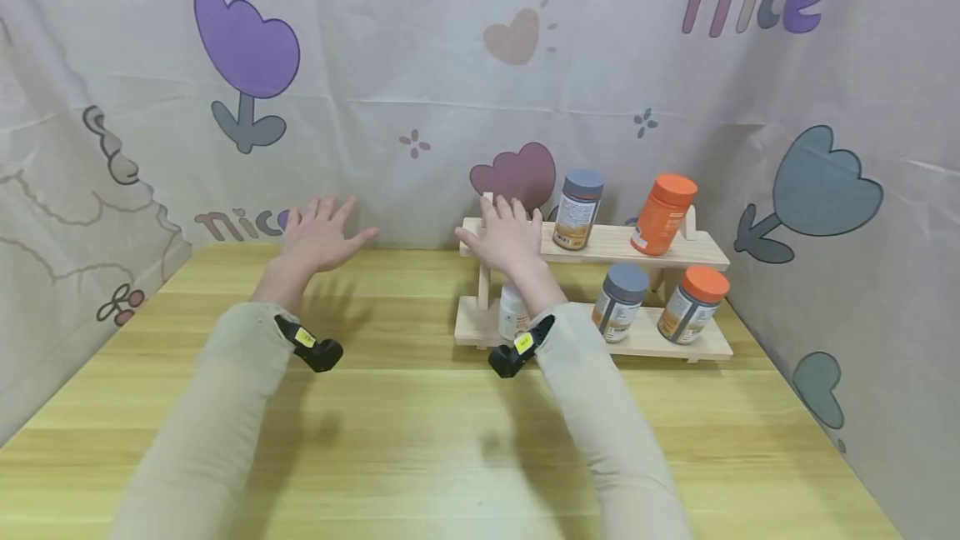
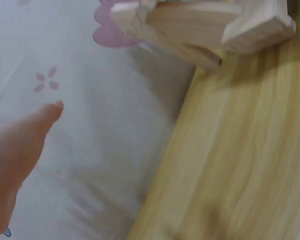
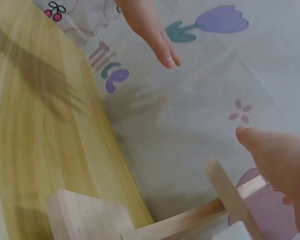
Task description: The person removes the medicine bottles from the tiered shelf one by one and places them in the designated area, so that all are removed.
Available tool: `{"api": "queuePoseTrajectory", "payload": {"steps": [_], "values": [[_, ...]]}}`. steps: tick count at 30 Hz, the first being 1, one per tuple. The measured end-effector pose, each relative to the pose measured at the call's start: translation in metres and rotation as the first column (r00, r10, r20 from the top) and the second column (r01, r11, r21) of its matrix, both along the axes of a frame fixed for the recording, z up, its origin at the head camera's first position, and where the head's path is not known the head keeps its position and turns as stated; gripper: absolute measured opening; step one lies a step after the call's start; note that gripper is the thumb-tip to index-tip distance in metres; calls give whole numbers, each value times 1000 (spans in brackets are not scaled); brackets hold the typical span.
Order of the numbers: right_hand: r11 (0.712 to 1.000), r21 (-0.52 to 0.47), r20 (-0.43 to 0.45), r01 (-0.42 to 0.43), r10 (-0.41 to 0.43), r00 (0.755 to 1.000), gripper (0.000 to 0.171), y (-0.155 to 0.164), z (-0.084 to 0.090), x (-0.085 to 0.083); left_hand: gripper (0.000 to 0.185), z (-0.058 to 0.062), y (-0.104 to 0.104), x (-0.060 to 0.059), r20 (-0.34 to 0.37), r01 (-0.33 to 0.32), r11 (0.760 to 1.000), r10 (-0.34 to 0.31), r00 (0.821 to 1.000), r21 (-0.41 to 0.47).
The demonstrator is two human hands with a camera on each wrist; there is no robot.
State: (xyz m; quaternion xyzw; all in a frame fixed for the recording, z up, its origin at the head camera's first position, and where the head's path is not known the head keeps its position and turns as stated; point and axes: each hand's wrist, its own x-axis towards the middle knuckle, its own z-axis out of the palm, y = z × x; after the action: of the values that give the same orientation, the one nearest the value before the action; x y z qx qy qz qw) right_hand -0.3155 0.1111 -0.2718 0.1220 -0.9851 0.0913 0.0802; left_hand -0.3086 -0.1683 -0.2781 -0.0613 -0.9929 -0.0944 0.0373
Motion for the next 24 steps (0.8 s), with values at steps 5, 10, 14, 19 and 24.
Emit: {"api": "queuePoseTrajectory", "payload": {"steps": [5,10,14,19,24], "values": [[994,-82,-45,-67,63,997,74,11,6,18,84,3,4,8,-4,35,999,-35,999,37],[942,-297,-95,-156,133,987,70,32,8,44,91,-1,13,20,-65,81,988,-73,995,128],[879,-445,-74,-168,151,986,70,55,10,69,95,-4,22,32,-92,121,954,-99,991,276],[783,-593,-104,-186,155,982,64,92,7,98,98,-7,34,47,-69,136,872,-118,991,471],[681,-699,-192,-217,113,975,57,134,3,128,95,-8,50,63,-57,137,793,-128,990,594]]}}
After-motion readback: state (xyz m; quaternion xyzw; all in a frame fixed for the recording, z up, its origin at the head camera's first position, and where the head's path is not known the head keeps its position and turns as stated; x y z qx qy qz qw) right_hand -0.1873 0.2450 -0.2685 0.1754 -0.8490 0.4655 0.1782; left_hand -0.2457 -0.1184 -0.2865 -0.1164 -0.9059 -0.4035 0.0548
